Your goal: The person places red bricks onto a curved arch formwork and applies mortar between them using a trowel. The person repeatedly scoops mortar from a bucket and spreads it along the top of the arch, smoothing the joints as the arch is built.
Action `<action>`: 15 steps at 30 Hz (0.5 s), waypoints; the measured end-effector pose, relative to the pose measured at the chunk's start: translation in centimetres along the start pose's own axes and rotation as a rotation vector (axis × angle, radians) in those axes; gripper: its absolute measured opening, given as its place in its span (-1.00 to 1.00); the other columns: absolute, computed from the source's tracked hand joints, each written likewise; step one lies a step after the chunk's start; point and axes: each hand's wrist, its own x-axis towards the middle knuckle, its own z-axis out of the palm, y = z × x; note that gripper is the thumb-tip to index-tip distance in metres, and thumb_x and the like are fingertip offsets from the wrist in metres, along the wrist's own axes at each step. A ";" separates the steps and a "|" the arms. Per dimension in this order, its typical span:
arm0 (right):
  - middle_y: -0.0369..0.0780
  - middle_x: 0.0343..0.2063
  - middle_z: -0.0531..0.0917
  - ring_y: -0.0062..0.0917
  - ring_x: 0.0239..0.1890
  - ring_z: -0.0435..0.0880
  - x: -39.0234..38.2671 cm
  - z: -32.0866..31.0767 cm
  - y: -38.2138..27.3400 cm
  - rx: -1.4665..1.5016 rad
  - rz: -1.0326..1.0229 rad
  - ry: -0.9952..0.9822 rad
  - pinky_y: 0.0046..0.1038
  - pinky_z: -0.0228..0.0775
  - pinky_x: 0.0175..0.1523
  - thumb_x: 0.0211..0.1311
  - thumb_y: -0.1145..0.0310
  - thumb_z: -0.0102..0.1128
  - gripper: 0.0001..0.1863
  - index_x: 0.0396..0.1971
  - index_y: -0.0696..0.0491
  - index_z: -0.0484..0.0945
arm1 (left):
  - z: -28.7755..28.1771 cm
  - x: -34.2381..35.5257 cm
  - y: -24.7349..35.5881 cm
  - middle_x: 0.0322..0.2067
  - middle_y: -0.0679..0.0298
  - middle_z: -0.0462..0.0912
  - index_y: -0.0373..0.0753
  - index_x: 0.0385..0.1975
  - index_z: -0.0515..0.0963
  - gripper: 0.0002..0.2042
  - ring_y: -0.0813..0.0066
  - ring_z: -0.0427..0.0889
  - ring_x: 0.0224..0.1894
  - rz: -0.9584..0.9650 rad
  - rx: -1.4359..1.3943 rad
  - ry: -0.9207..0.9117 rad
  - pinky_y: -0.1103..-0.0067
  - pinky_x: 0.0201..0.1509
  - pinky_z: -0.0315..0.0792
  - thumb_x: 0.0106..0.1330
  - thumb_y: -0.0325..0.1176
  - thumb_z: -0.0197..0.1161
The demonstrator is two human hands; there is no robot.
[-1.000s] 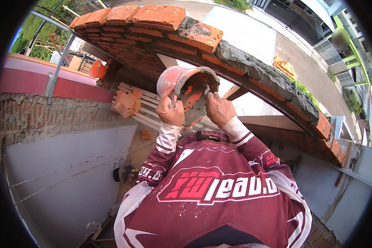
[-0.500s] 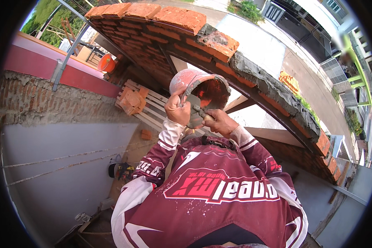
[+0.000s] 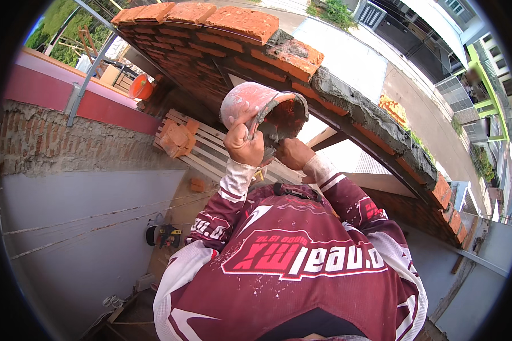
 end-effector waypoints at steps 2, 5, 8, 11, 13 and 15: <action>-0.11 -0.55 0.64 -0.40 -0.54 0.66 -0.5 0.8 -0.2 0.463 0.144 -0.288 -0.31 0.48 -0.40 0.32 0.21 0.18 -0.65 -0.29 0.27 0.59 | -0.6 -0.4 -0.6 0.01 -0.03 0.74 -0.40 -0.60 0.33 -0.87 0.16 0.71 0.11 -0.010 0.033 -0.021 0.45 0.12 0.50 0.06 -0.71 0.13; -0.29 -0.51 0.58 -0.62 -0.56 0.55 -1.0 0.8 0.0 0.809 0.121 -0.387 -0.47 0.35 -0.51 0.38 0.21 0.21 -0.70 -0.34 0.18 0.55 | -2.0 -1.4 -2.4 0.03 0.03 0.74 -0.44 -0.57 0.39 -0.92 0.50 0.71 -0.15 -0.082 -0.009 0.027 0.60 -0.10 0.52 0.07 -0.70 0.15; -0.22 -0.47 0.64 -0.47 -0.52 0.64 -0.4 0.4 0.1 0.876 0.215 -0.348 -0.35 0.46 -0.44 0.35 0.22 0.21 -0.75 -0.31 0.13 0.55 | -3.2 -2.9 -3.9 0.08 0.13 0.74 -0.45 -0.57 0.39 -0.92 0.77 0.43 -0.42 -0.311 -0.071 0.133 0.70 -0.33 0.39 0.07 -0.68 0.16; -0.13 -0.36 0.69 -0.24 -0.39 0.72 1.1 0.4 -0.5 -0.215 -0.266 0.109 -0.16 0.54 -0.33 0.33 0.28 0.16 -0.81 -0.20 0.07 0.55 | -3.7 -3.6 -5.0 0.08 0.12 0.73 -0.44 -0.57 0.39 -0.91 0.79 0.38 -0.47 -0.334 -0.060 0.231 0.69 -0.40 0.35 0.07 -0.67 0.16; -0.02 -0.20 0.67 -0.07 -0.18 0.73 1.5 0.3 -1.2 -0.475 -0.137 0.043 -0.05 0.57 -0.19 0.32 0.31 0.08 -0.74 -0.05 0.04 0.53 | -3.7 -3.5 -5.6 0.05 0.09 0.74 -0.42 -0.58 0.38 -0.90 0.68 0.47 -0.39 -0.309 -0.051 0.268 0.60 -0.30 0.38 0.06 -0.67 0.17; -0.05 -0.20 0.66 -0.10 -0.15 0.72 2.0 0.1 -1.9 -0.555 -0.088 0.084 -0.07 0.58 -0.19 0.35 0.30 0.05 -0.73 -0.02 0.05 0.51 | -4.1 -3.4 -6.0 0.00 0.06 0.76 -0.40 -0.60 0.36 -0.88 0.46 0.64 -0.21 -0.342 -0.006 0.280 0.43 -0.08 0.44 0.06 -0.67 0.18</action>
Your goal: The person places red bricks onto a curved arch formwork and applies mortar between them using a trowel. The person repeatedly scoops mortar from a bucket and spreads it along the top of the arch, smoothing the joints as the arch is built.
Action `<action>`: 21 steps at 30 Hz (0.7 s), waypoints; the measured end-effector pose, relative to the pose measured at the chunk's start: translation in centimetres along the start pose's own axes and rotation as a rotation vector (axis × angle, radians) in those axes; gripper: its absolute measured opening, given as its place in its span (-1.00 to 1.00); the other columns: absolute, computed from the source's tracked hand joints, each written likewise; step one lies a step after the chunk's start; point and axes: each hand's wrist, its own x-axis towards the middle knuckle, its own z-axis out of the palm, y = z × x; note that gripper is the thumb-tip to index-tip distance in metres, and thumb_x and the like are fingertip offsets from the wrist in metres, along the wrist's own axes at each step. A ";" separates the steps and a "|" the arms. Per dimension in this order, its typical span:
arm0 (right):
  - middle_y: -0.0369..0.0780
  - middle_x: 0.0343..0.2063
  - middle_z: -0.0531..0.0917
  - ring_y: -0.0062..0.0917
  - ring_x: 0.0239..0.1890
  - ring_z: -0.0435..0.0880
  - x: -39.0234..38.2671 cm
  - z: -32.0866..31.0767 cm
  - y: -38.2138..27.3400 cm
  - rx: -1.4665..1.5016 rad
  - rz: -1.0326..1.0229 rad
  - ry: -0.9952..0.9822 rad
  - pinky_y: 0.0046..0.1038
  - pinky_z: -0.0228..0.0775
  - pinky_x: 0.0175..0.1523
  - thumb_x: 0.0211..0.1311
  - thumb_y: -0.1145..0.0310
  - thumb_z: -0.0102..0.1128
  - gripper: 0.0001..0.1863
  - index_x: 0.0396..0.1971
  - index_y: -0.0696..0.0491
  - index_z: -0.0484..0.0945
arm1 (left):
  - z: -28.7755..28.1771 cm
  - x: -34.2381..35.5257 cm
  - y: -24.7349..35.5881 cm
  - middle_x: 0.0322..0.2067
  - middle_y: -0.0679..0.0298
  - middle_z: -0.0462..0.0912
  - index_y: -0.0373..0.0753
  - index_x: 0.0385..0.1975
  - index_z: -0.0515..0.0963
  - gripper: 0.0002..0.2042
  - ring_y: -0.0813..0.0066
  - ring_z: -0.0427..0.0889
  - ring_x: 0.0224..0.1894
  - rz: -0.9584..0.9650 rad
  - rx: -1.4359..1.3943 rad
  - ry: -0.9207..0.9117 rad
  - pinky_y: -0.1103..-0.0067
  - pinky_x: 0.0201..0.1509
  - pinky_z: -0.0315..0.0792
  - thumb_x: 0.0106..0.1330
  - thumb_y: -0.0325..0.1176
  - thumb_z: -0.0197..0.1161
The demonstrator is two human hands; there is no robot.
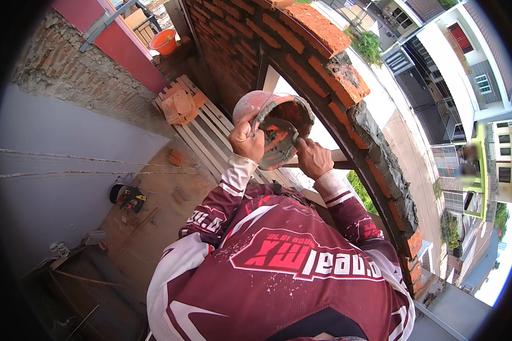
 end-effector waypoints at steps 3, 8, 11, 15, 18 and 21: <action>-0.07 -0.20 0.65 -0.14 -0.17 0.72 1.3 -0.6 -0.3 -0.082 0.053 0.086 -0.09 0.60 -0.19 0.33 0.34 0.04 -0.70 0.00 0.09 0.49 | -0.6 0.8 0.0 -0.05 0.15 0.77 -0.30 -0.64 0.31 -0.81 -0.04 0.67 0.14 0.070 0.046 -0.007 -0.23 0.42 0.11 0.02 -0.68 0.19; 0.06 -0.23 0.65 -0.01 -0.26 0.75 5.3 2.1 -2.6 -0.007 0.026 -0.143 -0.07 0.62 -0.17 0.34 0.26 0.09 -0.68 -0.12 0.22 0.55 | -0.8 2.3 0.5 -0.02 0.12 0.76 -0.29 -0.62 0.32 -0.81 -0.05 0.60 0.25 0.216 0.071 -0.067 -0.24 0.46 0.01 0.01 -0.71 0.16; 0.06 -0.29 0.68 0.00 -0.23 0.74 6.4 4.3 -4.5 0.170 -0.234 -0.214 -0.07 0.60 -0.14 0.35 0.19 0.14 -0.65 -0.22 0.23 0.60 | -1.0 3.3 -0.1 -0.01 0.13 0.76 -0.30 -0.64 0.26 -0.79 0.00 0.62 0.24 0.209 0.068 -0.060 -0.13 0.47 0.10 0.04 -0.70 0.14; 0.09 -0.26 0.72 0.08 -0.18 0.71 7.5 4.2 -5.7 0.432 -0.225 -0.288 -0.02 0.53 -0.08 0.31 0.15 0.21 -0.63 -0.28 0.23 0.62 | -2.4 4.5 -2.9 -0.03 0.19 0.78 -0.32 -0.59 0.41 -0.87 0.14 0.69 0.16 0.110 0.123 -0.073 -0.03 0.45 0.18 0.05 -0.68 0.18; 0.00 -0.39 0.68 -0.16 -0.30 0.66 8.7 2.8 -6.2 0.631 -0.042 -0.384 -0.20 0.50 -0.17 0.27 0.13 0.32 -0.60 -0.24 0.24 0.61 | -3.0 5.0 -5.6 -0.14 0.21 0.77 -0.34 -0.48 0.53 -0.92 0.31 0.75 -0.09 0.026 0.130 -0.009 0.14 0.29 0.39 0.07 -0.67 0.21; -0.26 -0.53 0.56 -0.64 -0.55 0.52 9.9 2.0 -6.0 0.806 0.042 -0.380 -0.50 0.43 -0.46 0.28 0.17 0.42 -0.62 -0.28 0.23 0.60 | -3.5 5.9 -8.4 -0.46 0.38 0.62 -0.35 -0.31 0.64 -0.81 0.56 0.57 -0.39 -0.267 0.020 0.140 0.42 -0.12 0.46 0.07 -0.66 0.24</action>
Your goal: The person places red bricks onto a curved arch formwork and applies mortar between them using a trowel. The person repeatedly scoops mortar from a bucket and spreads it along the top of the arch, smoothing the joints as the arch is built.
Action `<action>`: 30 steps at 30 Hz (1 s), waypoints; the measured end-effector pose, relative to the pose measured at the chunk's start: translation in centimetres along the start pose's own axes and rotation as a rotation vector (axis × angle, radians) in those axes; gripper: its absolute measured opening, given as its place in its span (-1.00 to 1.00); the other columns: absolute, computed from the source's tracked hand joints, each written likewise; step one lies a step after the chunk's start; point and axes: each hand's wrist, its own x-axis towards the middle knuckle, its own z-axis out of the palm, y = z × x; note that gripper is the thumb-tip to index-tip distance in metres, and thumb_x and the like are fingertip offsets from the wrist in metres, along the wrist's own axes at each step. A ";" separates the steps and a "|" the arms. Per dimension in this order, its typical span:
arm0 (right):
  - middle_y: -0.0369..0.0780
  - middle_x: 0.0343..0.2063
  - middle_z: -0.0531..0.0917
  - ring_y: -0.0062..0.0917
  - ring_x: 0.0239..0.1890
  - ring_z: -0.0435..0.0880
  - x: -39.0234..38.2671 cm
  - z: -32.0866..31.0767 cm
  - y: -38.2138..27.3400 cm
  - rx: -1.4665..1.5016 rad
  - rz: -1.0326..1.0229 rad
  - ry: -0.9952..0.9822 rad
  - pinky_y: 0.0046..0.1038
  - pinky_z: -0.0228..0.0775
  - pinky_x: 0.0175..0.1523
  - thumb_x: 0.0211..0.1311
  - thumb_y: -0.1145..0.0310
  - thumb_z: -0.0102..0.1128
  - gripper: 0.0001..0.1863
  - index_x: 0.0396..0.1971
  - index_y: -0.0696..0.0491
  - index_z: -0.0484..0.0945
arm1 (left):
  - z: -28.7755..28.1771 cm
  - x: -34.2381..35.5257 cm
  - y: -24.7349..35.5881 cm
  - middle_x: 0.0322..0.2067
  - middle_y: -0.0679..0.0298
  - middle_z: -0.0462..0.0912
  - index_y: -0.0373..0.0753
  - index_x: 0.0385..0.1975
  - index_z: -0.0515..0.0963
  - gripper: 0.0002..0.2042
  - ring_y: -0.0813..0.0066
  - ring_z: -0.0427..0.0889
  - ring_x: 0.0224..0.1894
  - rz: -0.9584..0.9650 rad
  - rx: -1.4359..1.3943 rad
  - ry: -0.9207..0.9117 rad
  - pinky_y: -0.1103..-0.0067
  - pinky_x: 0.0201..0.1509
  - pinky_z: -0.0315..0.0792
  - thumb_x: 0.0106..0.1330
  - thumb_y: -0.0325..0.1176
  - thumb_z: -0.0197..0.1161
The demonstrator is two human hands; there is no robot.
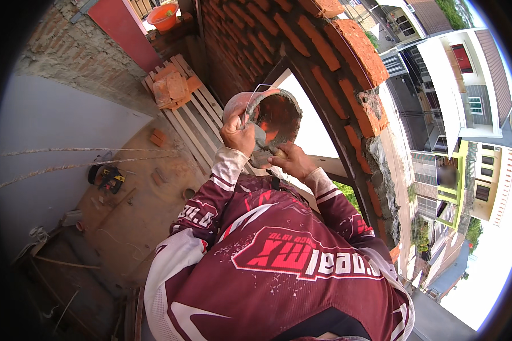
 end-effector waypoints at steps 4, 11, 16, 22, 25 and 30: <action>-0.02 -0.46 0.68 -0.22 -0.35 0.70 2.2 -2.0 0.2 -0.106 0.124 0.069 -0.23 0.51 -0.13 0.15 0.06 0.42 -0.51 -0.20 0.23 0.65 | -1.0 2.8 -3.2 -0.59 0.60 0.33 -0.39 -0.21 0.68 -0.76 0.80 0.24 -0.55 -0.299 -0.198 0.176 0.66 -0.50 0.24 0.13 -0.58 0.18; -0.05 -0.50 0.67 -0.21 -0.42 0.67 3.9 -4.7 -2.8 -0.421 -0.092 0.122 -0.21 0.50 -0.22 0.13 0.11 0.39 -0.57 -0.20 0.19 0.64 | -7.2 5.4 -8.3 -0.63 0.53 0.28 -0.20 -0.70 0.16 -0.67 0.72 0.16 -0.57 -0.433 -0.141 0.363 0.57 -0.55 0.15 0.07 -0.57 0.24; -0.12 -0.50 0.67 -0.33 -0.40 0.66 3.1 -5.5 -6.0 -0.161 -0.066 -0.222 -0.28 0.48 -0.21 0.09 0.18 0.41 -0.61 -0.19 0.18 0.69 | -11.9 5.3 -11.5 -0.53 0.39 0.55 -0.39 -0.44 0.60 -0.91 0.63 0.41 -0.51 -0.443 -0.149 0.640 0.52 -0.46 0.36 0.06 -0.54 0.32; -0.37 -0.59 0.56 -0.72 -0.56 0.45 7.1 -10.6 -4.9 0.368 0.108 -0.023 -0.59 0.29 -0.40 0.23 0.29 0.33 -0.77 -0.38 0.18 0.66 | -16.3 3.9 -12.5 -0.37 0.21 0.69 -0.46 -0.23 0.66 -0.73 0.52 0.57 -0.41 -0.559 -0.051 0.672 0.49 -0.33 0.49 0.05 -0.53 0.38; -0.35 -0.62 0.53 -0.73 -0.59 0.44 6.4 -12.6 -3.4 0.266 0.236 0.524 -0.57 0.22 -0.49 0.33 0.24 0.22 -0.72 -0.45 0.16 0.60 | -17.5 3.4 -12.5 -0.29 0.26 0.61 -0.43 -0.09 0.58 -0.65 0.48 0.58 -0.34 -0.544 -0.040 0.608 0.47 -0.26 0.51 0.06 -0.61 0.21; -0.36 -0.58 0.53 -0.71 -0.56 0.46 -0.3 -11.6 -0.5 0.298 0.056 0.547 -0.56 0.27 -0.44 0.27 0.24 0.26 -0.72 -0.38 0.21 0.62 | -18.3 3.3 -12.8 -0.33 0.28 0.63 -0.47 -0.11 0.61 -0.66 0.52 0.54 -0.39 -0.566 -0.088 0.681 0.52 -0.30 0.47 0.05 -0.59 0.27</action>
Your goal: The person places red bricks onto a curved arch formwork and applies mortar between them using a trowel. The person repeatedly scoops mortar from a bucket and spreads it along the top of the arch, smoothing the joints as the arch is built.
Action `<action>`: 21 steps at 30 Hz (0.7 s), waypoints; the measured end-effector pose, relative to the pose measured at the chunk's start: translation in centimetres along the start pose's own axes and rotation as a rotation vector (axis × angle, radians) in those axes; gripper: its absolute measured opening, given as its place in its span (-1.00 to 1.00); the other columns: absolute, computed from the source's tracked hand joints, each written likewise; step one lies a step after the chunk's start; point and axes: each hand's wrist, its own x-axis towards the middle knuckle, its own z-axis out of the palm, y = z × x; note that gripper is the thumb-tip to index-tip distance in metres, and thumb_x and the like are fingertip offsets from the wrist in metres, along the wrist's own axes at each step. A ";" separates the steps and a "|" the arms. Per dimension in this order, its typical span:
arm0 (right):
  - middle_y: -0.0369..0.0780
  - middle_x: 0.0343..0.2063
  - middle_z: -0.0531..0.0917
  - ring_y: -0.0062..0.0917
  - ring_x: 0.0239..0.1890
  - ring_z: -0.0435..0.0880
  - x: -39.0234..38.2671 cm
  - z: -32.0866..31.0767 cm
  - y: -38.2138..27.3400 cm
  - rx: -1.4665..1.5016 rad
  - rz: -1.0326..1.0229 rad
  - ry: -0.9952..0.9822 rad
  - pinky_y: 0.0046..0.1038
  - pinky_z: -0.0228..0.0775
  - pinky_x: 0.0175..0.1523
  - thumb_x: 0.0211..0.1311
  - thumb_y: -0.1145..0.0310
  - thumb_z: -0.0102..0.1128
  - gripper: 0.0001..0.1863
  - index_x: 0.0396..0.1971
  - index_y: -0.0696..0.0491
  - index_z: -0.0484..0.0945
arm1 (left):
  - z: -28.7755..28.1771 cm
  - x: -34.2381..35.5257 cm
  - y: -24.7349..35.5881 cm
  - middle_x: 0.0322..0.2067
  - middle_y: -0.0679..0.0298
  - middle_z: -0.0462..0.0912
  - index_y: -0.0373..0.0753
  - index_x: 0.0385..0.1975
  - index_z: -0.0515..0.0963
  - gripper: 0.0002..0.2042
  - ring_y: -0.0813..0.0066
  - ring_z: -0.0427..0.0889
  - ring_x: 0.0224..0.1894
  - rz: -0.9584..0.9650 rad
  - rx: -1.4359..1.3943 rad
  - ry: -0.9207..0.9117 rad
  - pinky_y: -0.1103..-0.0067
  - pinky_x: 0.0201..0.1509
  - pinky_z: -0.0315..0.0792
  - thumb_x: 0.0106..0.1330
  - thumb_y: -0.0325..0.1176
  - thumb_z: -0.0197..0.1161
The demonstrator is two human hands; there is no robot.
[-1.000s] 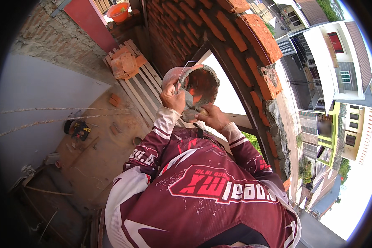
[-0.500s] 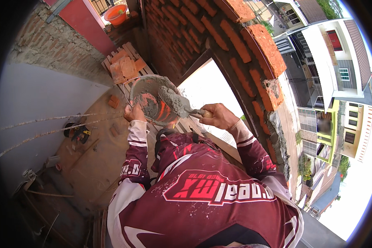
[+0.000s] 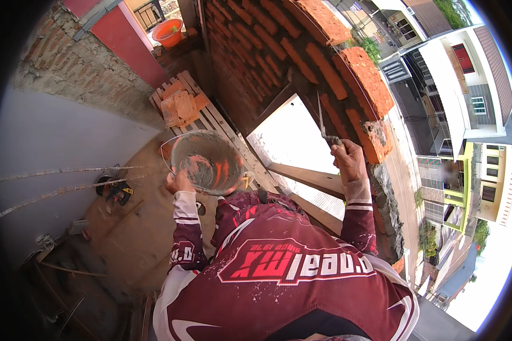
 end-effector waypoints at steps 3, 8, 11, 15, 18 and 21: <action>-0.26 -0.53 0.59 -0.62 -0.51 0.50 0.3 1.8 2.3 -0.182 0.115 -0.061 -0.50 0.36 -0.38 0.27 0.22 0.25 -0.64 -0.28 0.29 0.63 | 0.7 -0.1 -0.1 -0.37 0.30 0.63 -0.50 -0.12 0.62 -0.67 0.54 0.52 -0.42 -0.002 -0.062 -0.057 0.55 -0.35 0.44 0.06 -0.58 0.29; 0.10 -0.29 0.72 0.06 -0.22 0.71 4.8 8.6 5.2 -0.523 -0.075 0.004 -0.09 0.52 0.00 0.27 0.22 0.09 -0.60 -0.18 0.31 0.60 | 2.3 -0.8 1.0 -0.44 0.39 0.55 -0.49 -0.16 0.62 -0.71 0.61 0.45 -0.47 -0.001 -0.046 -0.106 0.57 -0.43 0.36 0.08 -0.59 0.26; 0.17 -0.21 0.70 0.11 -0.12 0.71 6.9 11.3 5.5 -0.683 0.028 -0.078 -0.05 0.52 0.07 0.28 0.22 0.13 -0.56 0.01 0.25 0.42 | 2.3 -1.5 1.7 -0.46 0.41 0.51 -0.47 -0.17 0.61 -0.72 0.63 0.43 -0.48 -0.005 -0.046 -0.140 0.57 -0.45 0.33 0.07 -0.59 0.26; 0.13 -0.22 0.71 0.05 -0.10 0.73 8.3 11.8 4.3 -0.809 0.036 -0.088 -0.04 0.53 0.04 0.27 0.21 0.23 -0.50 0.06 0.17 0.30 | 1.5 -2.3 1.7 -0.43 0.38 0.53 -0.47 -0.16 0.61 -0.70 0.60 0.45 -0.47 -0.002 -0.030 -0.107 0.57 -0.42 0.37 0.06 -0.59 0.25; 0.15 -0.15 0.70 0.08 -0.04 0.71 9.4 11.0 2.9 -0.817 0.057 -0.031 -0.02 0.52 0.10 0.26 0.15 0.34 -0.43 0.09 0.12 0.29 | 0.8 -2.6 1.4 -0.38 0.32 0.58 -0.48 -0.12 0.61 -0.67 0.55 0.50 -0.44 -0.009 -0.066 -0.092 0.55 -0.36 0.43 0.05 -0.59 0.24; 0.12 -0.07 0.70 0.05 0.02 0.70 9.9 9.7 2.0 -0.778 0.094 0.052 -0.05 0.51 0.13 0.22 0.11 0.37 -0.41 0.11 0.10 0.36 | 0.5 -2.6 1.1 -0.32 0.27 0.62 -0.49 -0.08 0.61 -0.62 0.51 0.53 -0.41 -0.006 -0.057 -0.071 0.54 -0.30 0.47 0.03 -0.60 0.24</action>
